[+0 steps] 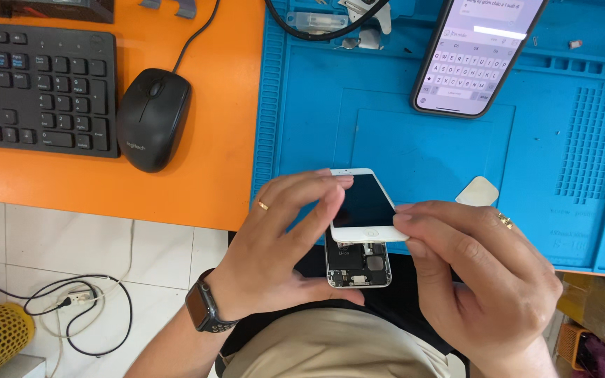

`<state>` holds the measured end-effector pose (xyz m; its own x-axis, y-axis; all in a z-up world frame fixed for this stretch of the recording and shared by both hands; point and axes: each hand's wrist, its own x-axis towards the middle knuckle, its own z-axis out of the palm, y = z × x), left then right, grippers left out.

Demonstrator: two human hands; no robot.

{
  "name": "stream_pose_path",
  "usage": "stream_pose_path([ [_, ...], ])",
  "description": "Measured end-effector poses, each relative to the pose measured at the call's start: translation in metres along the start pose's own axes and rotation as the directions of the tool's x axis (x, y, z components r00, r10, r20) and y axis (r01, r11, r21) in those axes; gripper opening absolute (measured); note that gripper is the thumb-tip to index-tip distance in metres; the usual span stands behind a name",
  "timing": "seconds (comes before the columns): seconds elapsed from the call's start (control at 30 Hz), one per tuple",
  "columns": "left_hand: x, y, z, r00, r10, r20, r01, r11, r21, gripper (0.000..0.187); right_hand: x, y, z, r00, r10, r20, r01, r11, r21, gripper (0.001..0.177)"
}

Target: The person removes screws from the bottom of a white smartphone using a screwdriver. They then use a prying tool to separate the screen from the phone's body, lift the screen, and disconnect internal ribbon cables before removing the battery.

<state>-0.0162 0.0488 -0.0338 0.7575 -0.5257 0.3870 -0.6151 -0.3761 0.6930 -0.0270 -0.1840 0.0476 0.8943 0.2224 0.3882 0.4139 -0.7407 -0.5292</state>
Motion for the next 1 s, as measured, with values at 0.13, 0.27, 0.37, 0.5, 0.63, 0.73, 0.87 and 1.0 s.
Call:
stream_pose_path([
  [0.13,0.002,-0.003,-0.002,0.982,-0.083,0.169,0.091,0.995,-0.041,0.131,0.002,0.001,0.0,1.0,-0.009,-0.001,0.009,1.0,0.002,0.019],
  [0.27,0.001,-0.004,-0.003,0.972,-0.098,0.214,0.097,0.995,0.017,0.139,0.004,0.0,-0.001,1.0,-0.009,0.011,0.009,1.0,0.003,0.02],
  [0.37,0.001,-0.004,-0.002,0.975,-0.102,0.195,0.077,0.988,0.131,0.131,0.007,0.0,0.0,1.0,-0.02,0.011,0.019,0.999,0.026,0.019],
  [0.5,0.001,-0.005,-0.001,0.98,-0.098,0.176,0.069,0.984,0.163,0.135,0.007,0.001,-0.001,0.999,-0.033,0.011,0.033,0.999,0.037,0.018],
  [0.63,0.001,-0.005,-0.002,0.978,-0.099,0.185,0.067,0.983,0.169,0.131,0.004,0.003,-0.002,0.999,-0.036,0.037,0.035,0.999,0.033,0.017],
  [0.73,0.001,-0.005,-0.002,0.974,-0.117,0.195,0.085,0.982,0.167,0.124,0.004,0.003,-0.002,0.999,-0.032,0.03,0.031,0.999,0.036,0.02],
  [0.87,0.004,-0.003,-0.003,0.969,-0.148,0.198,0.126,0.985,0.119,0.136,0.006,0.004,-0.002,1.0,-0.013,0.019,0.012,1.0,0.027,0.017],
  [1.0,0.008,0.0,-0.005,0.98,-0.149,0.133,0.145,0.989,0.038,0.147,0.013,0.007,-0.003,0.998,0.03,0.047,-0.032,0.998,0.059,0.018],
])
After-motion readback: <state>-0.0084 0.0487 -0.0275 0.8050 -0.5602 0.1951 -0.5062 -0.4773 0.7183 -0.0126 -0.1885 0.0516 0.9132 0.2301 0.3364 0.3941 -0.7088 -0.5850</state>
